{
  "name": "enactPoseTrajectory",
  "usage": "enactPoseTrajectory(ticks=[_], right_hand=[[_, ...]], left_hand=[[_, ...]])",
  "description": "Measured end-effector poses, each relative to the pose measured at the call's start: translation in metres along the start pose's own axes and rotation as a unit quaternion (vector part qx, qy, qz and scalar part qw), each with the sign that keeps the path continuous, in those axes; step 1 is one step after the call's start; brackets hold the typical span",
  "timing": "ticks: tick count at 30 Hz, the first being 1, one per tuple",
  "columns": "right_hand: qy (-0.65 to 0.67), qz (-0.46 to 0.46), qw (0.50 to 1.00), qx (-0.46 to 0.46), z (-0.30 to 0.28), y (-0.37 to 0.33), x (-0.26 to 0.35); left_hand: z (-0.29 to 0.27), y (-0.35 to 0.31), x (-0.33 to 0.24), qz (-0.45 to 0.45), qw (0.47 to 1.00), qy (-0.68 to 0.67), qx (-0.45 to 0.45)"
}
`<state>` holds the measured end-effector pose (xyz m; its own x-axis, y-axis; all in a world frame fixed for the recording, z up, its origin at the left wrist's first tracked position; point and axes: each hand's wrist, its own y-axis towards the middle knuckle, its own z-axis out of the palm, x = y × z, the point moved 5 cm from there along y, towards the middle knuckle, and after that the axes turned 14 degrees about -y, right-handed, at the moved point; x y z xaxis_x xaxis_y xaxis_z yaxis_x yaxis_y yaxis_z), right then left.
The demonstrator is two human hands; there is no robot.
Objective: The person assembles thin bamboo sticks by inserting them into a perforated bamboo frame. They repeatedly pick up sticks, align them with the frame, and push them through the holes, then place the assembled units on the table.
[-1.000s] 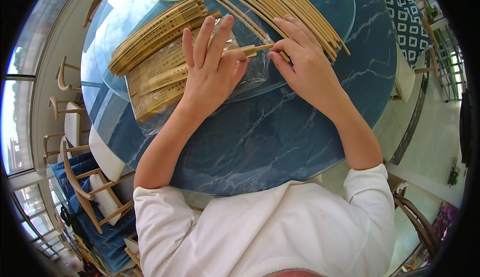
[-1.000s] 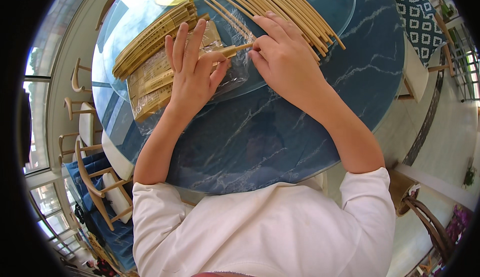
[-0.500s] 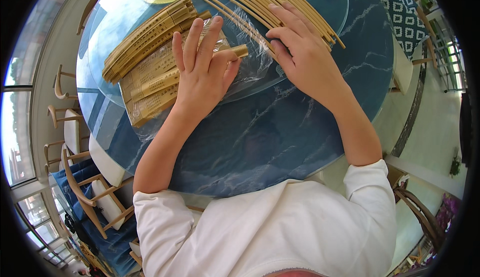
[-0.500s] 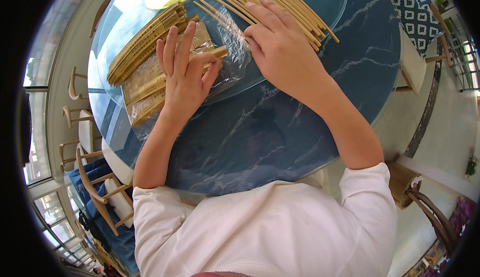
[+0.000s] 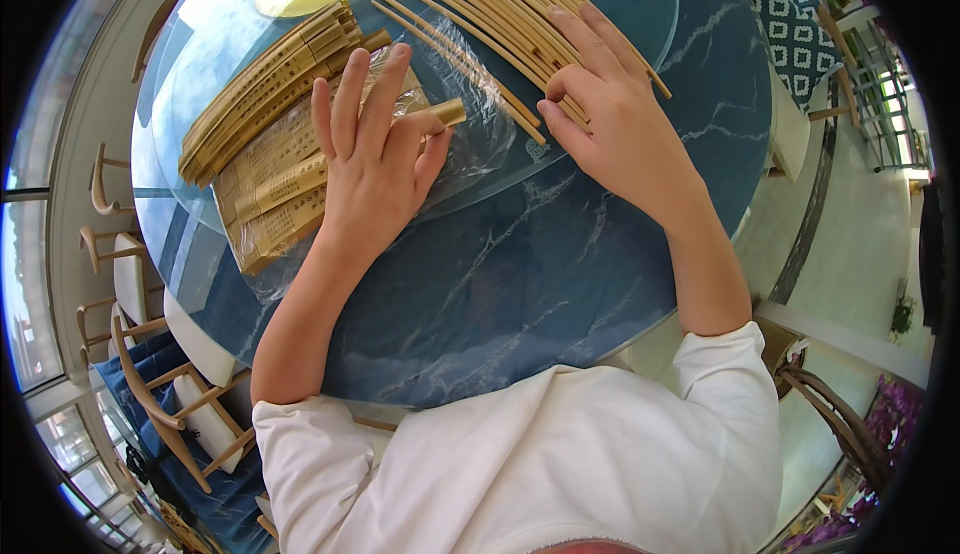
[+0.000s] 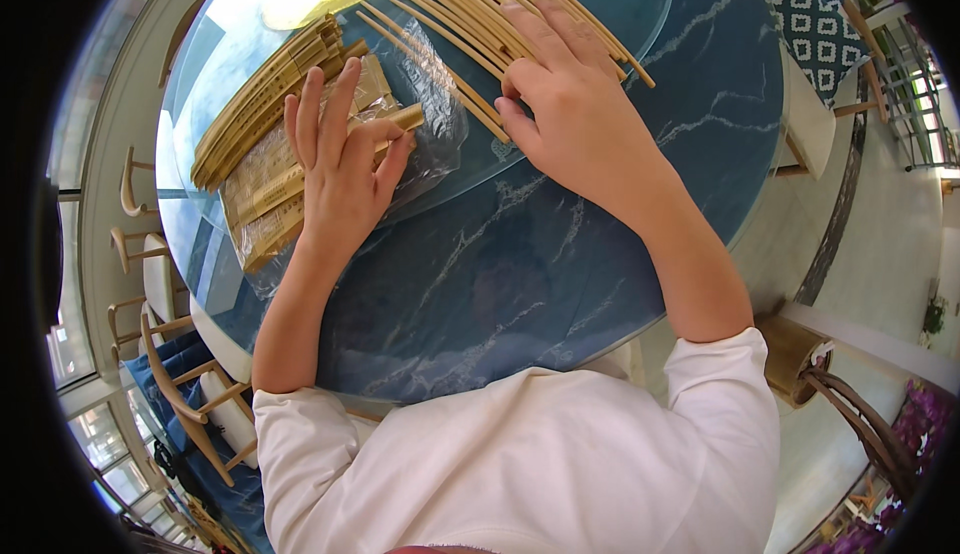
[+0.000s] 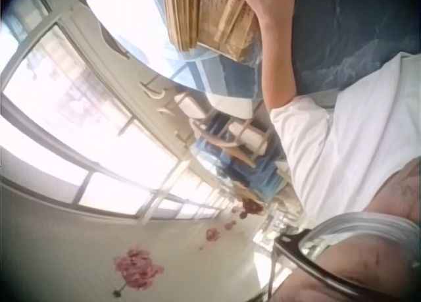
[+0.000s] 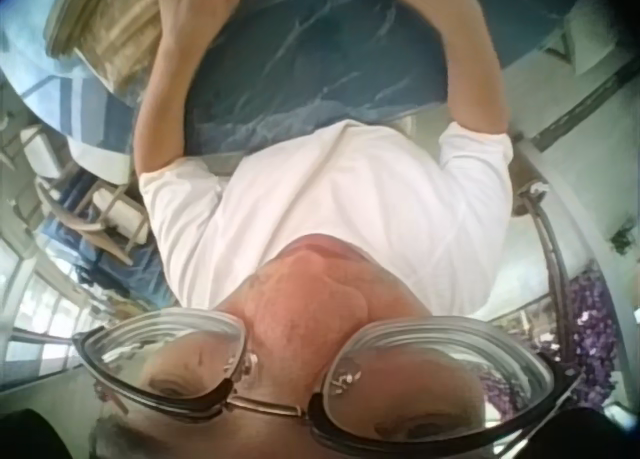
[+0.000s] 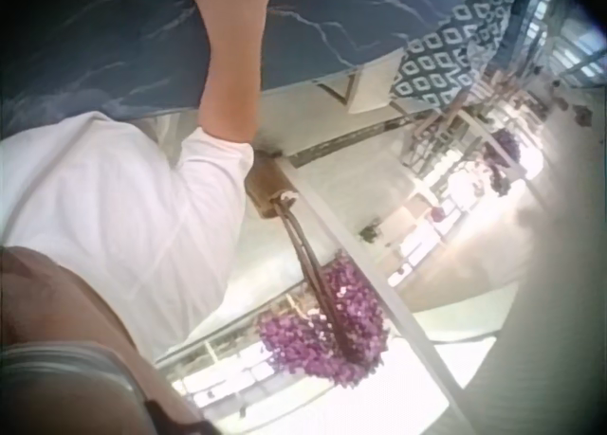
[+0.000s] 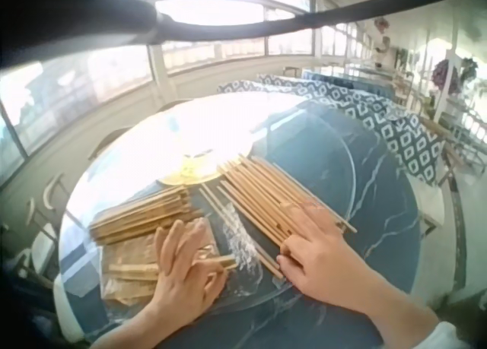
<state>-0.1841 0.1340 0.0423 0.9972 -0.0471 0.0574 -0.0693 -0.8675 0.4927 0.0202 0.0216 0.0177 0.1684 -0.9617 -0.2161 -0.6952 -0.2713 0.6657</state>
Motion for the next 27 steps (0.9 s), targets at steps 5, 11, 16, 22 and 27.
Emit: enactPoseTrajectory(ticks=[5,11,16,22,27], right_hand=[[-0.005,-0.029,1.000,0.002,0.012,-0.001,0.012],[-0.030,0.002,1.000,0.003,0.018,0.001,0.004],[-0.034,0.019,0.996,-0.083,0.008,0.008,-0.010],[0.261,0.268,0.907,-0.192,-0.049,0.006,-0.079],[0.342,0.279,0.847,-0.297,-0.053,-0.004,-0.122]], left_hand=[[0.000,0.001,-0.002,-0.001,1.000,-0.003,0.003],[0.001,0.001,-0.002,0.009,1.000,0.001,-0.001],[-0.002,0.004,-0.003,0.000,1.000,0.004,0.015],[-0.007,0.011,-0.001,-0.026,0.999,0.025,0.022],[-0.020,0.031,0.008,-0.074,0.997,-0.021,0.007]])
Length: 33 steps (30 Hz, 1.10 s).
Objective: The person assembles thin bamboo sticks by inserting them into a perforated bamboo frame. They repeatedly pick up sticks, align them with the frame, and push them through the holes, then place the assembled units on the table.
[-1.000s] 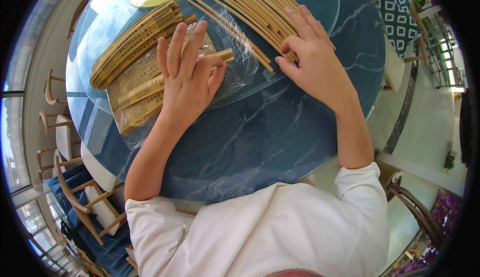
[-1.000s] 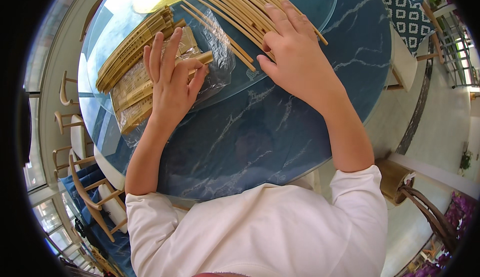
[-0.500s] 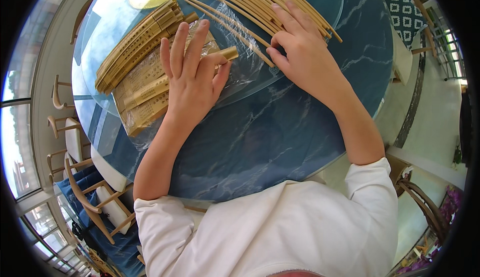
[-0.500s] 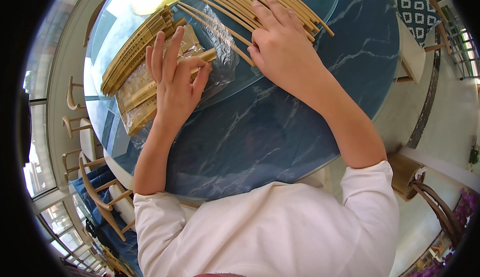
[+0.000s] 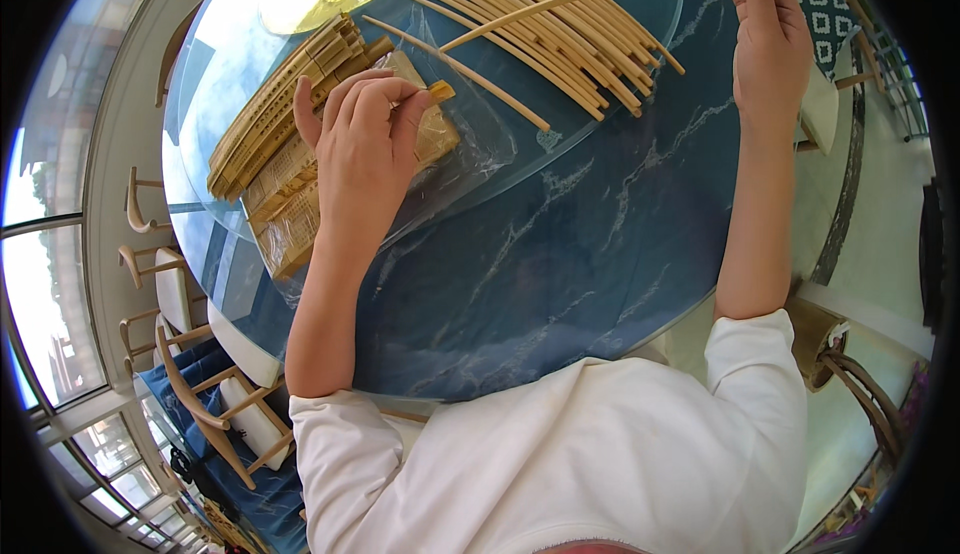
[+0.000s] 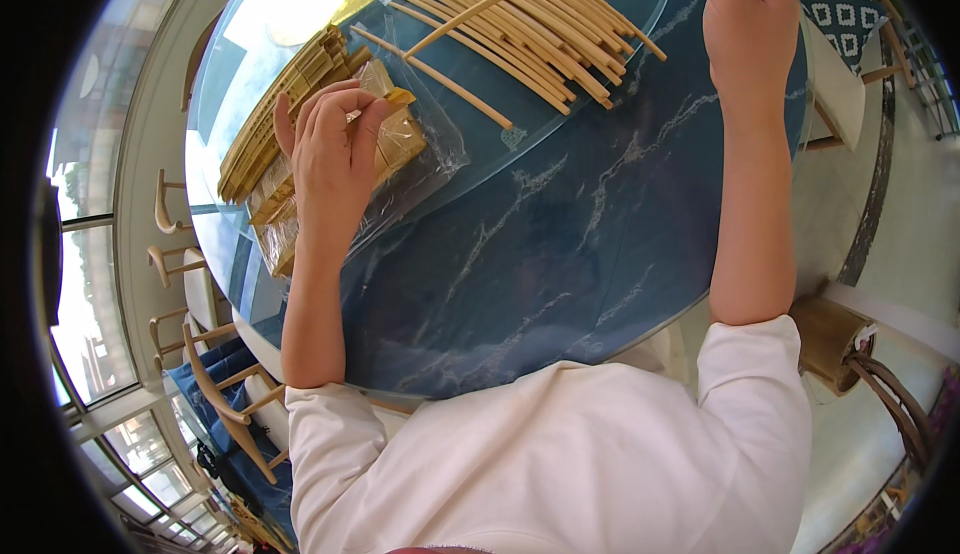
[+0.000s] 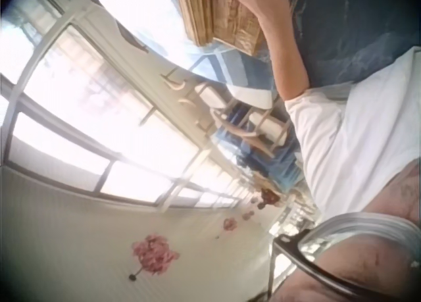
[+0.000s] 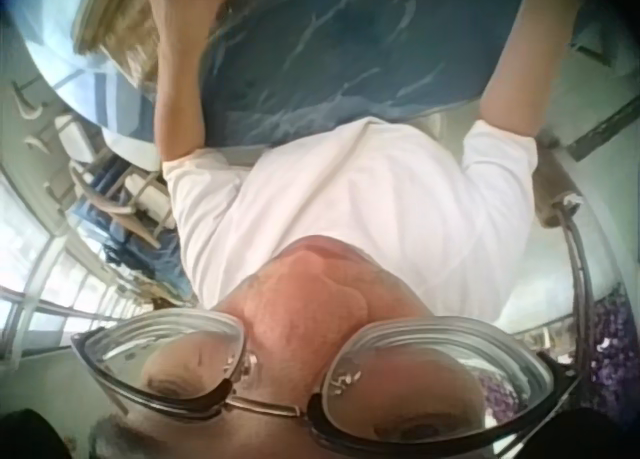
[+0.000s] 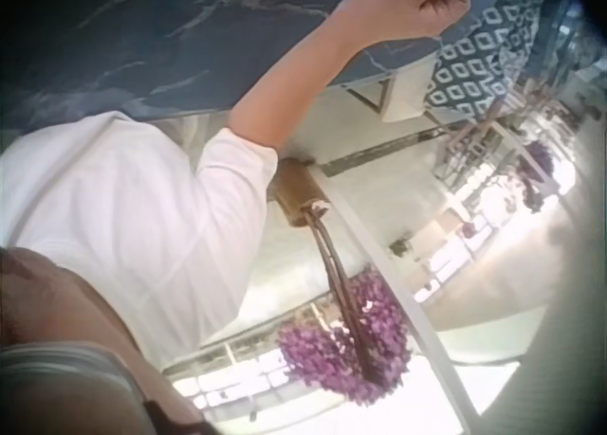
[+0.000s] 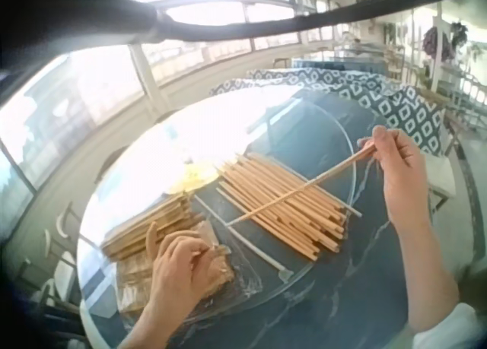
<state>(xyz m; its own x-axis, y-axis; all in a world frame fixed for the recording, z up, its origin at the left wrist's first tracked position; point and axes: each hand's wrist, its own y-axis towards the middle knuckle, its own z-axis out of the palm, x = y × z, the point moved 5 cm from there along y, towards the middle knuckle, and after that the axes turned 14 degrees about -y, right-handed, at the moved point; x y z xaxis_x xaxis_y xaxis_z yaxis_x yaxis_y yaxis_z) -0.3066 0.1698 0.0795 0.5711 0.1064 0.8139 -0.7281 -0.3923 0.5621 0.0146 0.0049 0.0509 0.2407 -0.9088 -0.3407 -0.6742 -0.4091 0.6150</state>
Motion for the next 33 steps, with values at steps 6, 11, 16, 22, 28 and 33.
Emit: enactPoseTrajectory(ticks=[6,11,16,22,28,33], right_hand=[[0.140,-0.011,0.990,0.032,0.003,0.001,-0.003],[0.090,0.002,0.996,0.022,0.007,-0.002,-0.002],[0.114,0.019,0.993,-0.018,-0.004,0.003,-0.023],[0.034,-0.048,0.998,0.027,0.012,-0.010,0.016],[-0.033,0.082,0.992,0.094,0.021,-0.006,-0.019],[-0.231,0.091,0.956,0.155,0.025,-0.014,-0.035]], left_hand=[[0.001,0.001,0.010,-0.045,0.999,-0.026,0.014],[0.001,0.000,0.009,-0.054,0.998,-0.034,0.011],[-0.003,0.002,0.009,-0.069,0.996,-0.048,0.011],[-0.004,0.002,0.005,-0.046,0.998,-0.034,-0.001],[-0.005,0.003,0.003,-0.029,0.999,-0.025,-0.013],[-0.007,0.004,0.003,-0.033,0.999,-0.031,-0.021]])
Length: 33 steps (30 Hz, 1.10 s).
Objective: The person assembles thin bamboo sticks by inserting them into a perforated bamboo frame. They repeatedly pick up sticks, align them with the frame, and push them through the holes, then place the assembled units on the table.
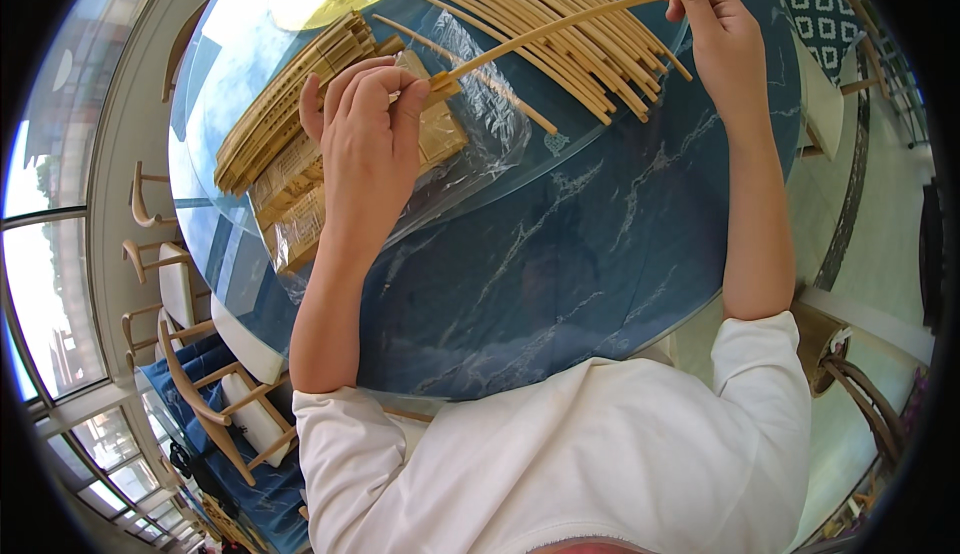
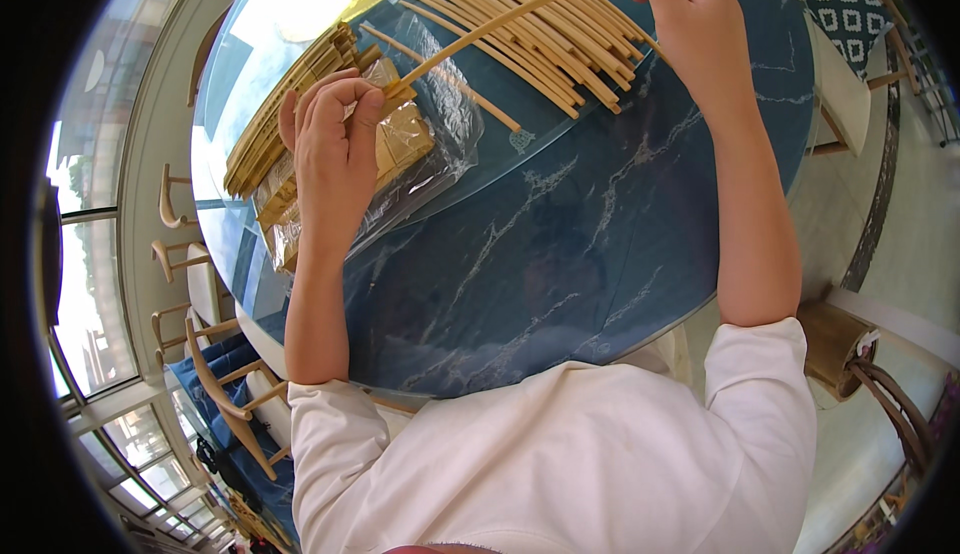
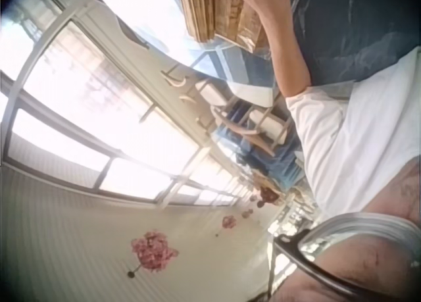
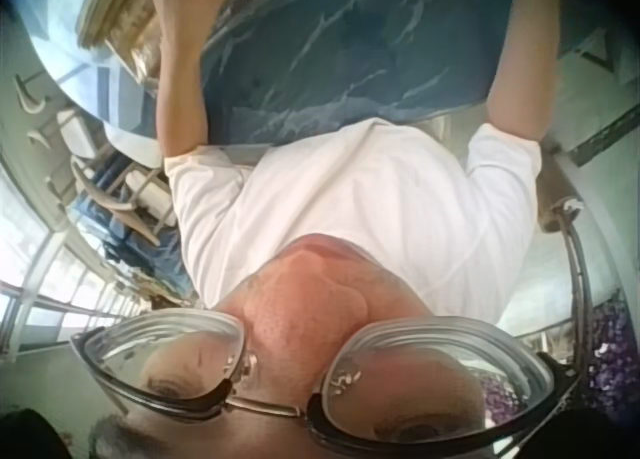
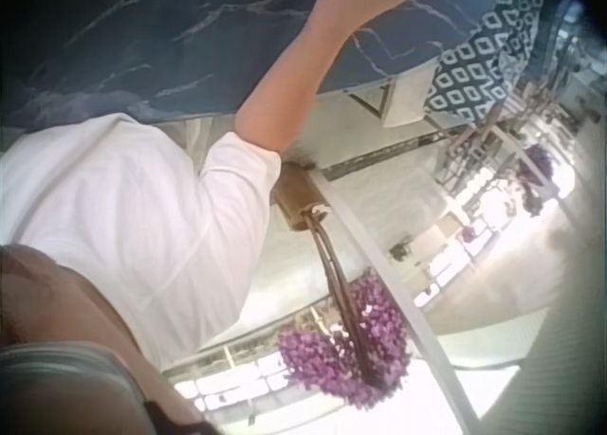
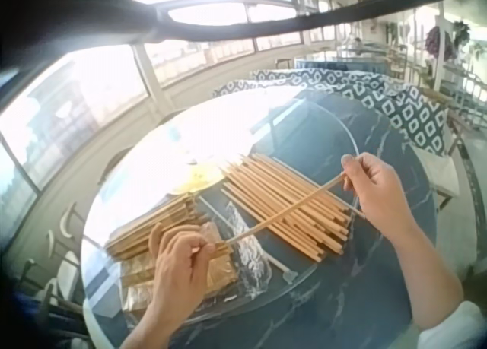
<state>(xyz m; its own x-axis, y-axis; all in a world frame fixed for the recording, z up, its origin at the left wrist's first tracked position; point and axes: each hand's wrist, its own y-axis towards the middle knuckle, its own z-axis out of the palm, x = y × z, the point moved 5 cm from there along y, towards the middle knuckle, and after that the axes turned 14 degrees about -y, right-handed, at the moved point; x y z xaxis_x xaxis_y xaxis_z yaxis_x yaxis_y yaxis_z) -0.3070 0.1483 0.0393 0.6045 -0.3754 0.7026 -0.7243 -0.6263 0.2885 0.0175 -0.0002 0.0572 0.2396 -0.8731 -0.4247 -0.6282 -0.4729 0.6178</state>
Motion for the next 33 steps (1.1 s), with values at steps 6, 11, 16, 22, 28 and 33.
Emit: enactPoseTrajectory(ticks=[6,11,16,22,28,33], right_hand=[[-0.095,-0.032,0.995,0.016,0.022,-0.021,0.025],[-0.097,-0.190,0.976,-0.030,0.031,-0.045,0.061],[-0.158,-0.297,0.936,-0.107,0.049,-0.061,0.064],[-0.197,-0.321,0.924,-0.065,0.062,-0.084,0.079],[-0.193,-0.328,0.924,-0.023,0.071,-0.101,0.092],[-0.191,-0.352,0.916,-0.016,0.081,-0.117,0.100]], left_hand=[[0.000,0.000,-0.003,0.017,1.000,0.002,-0.017],[0.001,-0.001,-0.003,0.015,1.000,0.011,-0.020],[0.006,-0.002,-0.004,0.026,0.999,0.022,-0.012],[0.009,-0.007,-0.009,0.037,0.998,0.039,-0.012],[0.016,-0.010,-0.016,0.050,0.998,0.028,-0.009],[0.024,-0.014,-0.018,0.065,0.998,0.022,-0.003]])
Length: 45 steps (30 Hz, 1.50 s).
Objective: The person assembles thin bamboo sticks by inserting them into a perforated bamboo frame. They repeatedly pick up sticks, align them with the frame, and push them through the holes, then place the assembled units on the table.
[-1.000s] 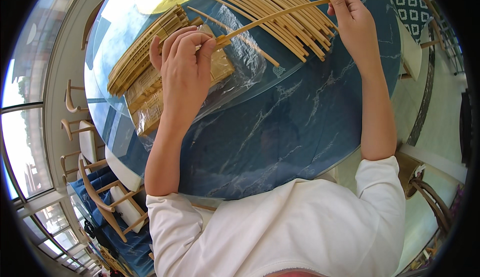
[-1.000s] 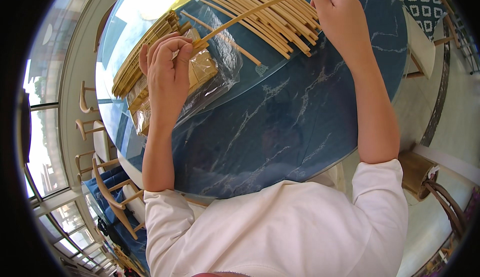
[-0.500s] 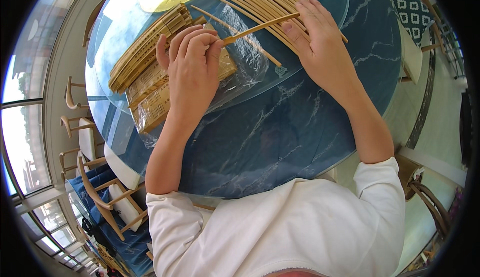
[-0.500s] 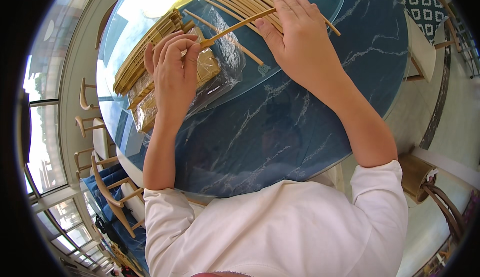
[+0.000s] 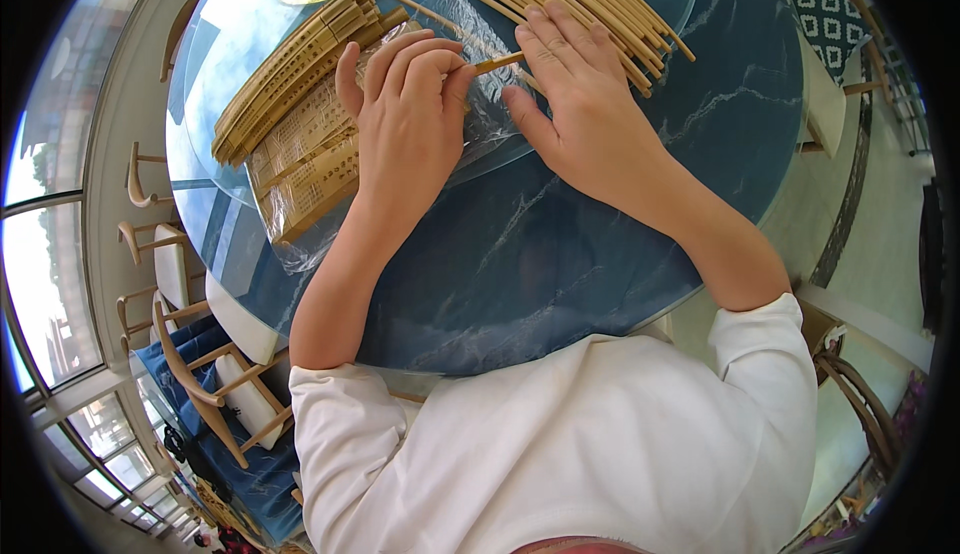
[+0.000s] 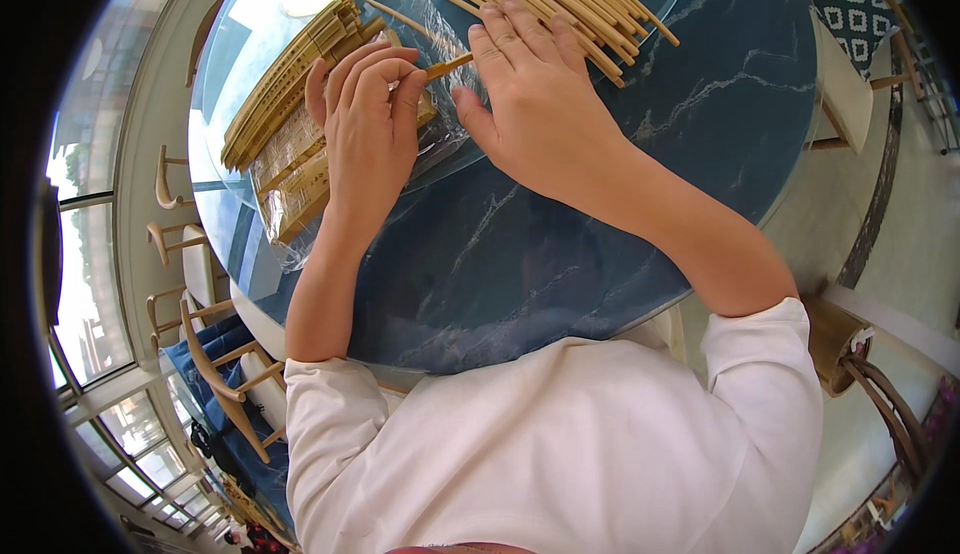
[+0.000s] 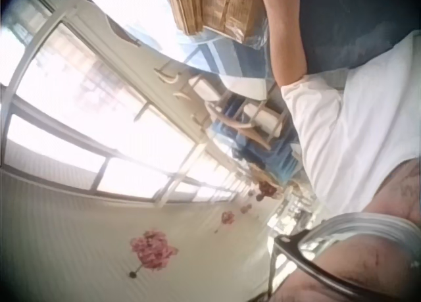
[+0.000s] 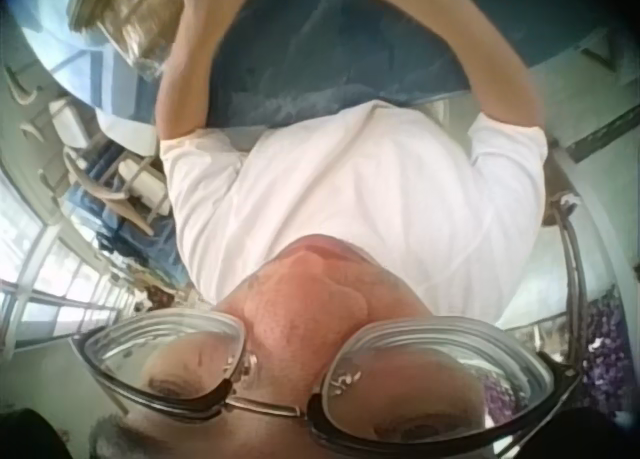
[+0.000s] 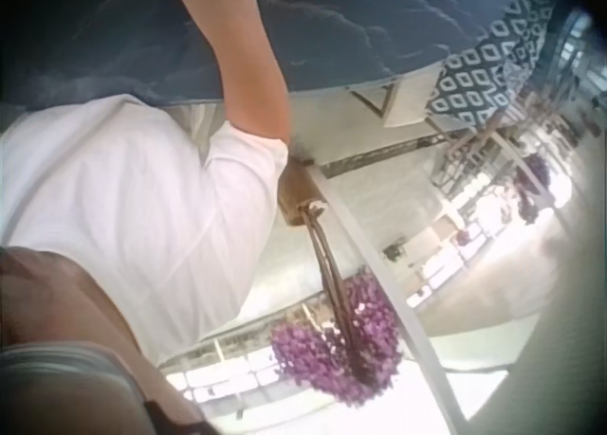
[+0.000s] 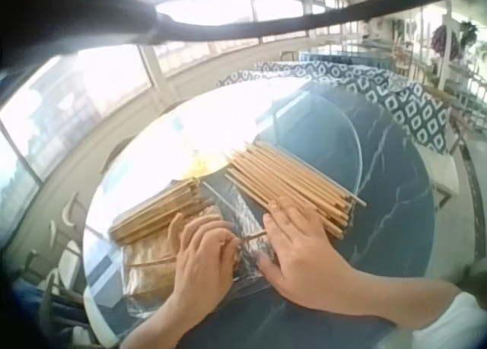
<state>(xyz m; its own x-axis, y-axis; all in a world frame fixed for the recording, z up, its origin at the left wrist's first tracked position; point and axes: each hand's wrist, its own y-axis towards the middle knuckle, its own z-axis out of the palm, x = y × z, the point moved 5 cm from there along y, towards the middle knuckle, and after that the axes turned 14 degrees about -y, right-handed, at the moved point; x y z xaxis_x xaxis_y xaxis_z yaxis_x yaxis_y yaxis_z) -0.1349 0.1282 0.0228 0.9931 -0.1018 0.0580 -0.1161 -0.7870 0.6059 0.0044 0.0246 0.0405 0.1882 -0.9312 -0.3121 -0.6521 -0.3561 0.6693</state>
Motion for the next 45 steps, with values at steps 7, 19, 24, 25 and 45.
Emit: enactPoseTrajectory(ticks=[7,19,24,25,45], right_hand=[[0.022,-0.011,0.999,0.048,0.000,-0.006,0.013],[-0.015,-0.031,0.998,0.059,0.005,-0.010,0.014],[0.001,-0.030,0.997,0.072,0.007,-0.011,0.017],[0.009,-0.030,0.997,0.071,0.008,-0.011,0.017],[0.019,-0.045,0.998,0.040,-0.003,-0.003,0.015]], left_hand=[[0.008,-0.006,-0.008,0.028,0.999,0.014,-0.005],[0.017,-0.017,-0.012,0.030,0.999,0.029,0.004],[0.016,-0.018,-0.011,0.047,0.999,0.025,-0.002],[0.016,-0.017,-0.011,0.050,0.998,0.024,-0.003],[0.015,-0.019,-0.010,0.048,0.999,0.013,-0.007]])
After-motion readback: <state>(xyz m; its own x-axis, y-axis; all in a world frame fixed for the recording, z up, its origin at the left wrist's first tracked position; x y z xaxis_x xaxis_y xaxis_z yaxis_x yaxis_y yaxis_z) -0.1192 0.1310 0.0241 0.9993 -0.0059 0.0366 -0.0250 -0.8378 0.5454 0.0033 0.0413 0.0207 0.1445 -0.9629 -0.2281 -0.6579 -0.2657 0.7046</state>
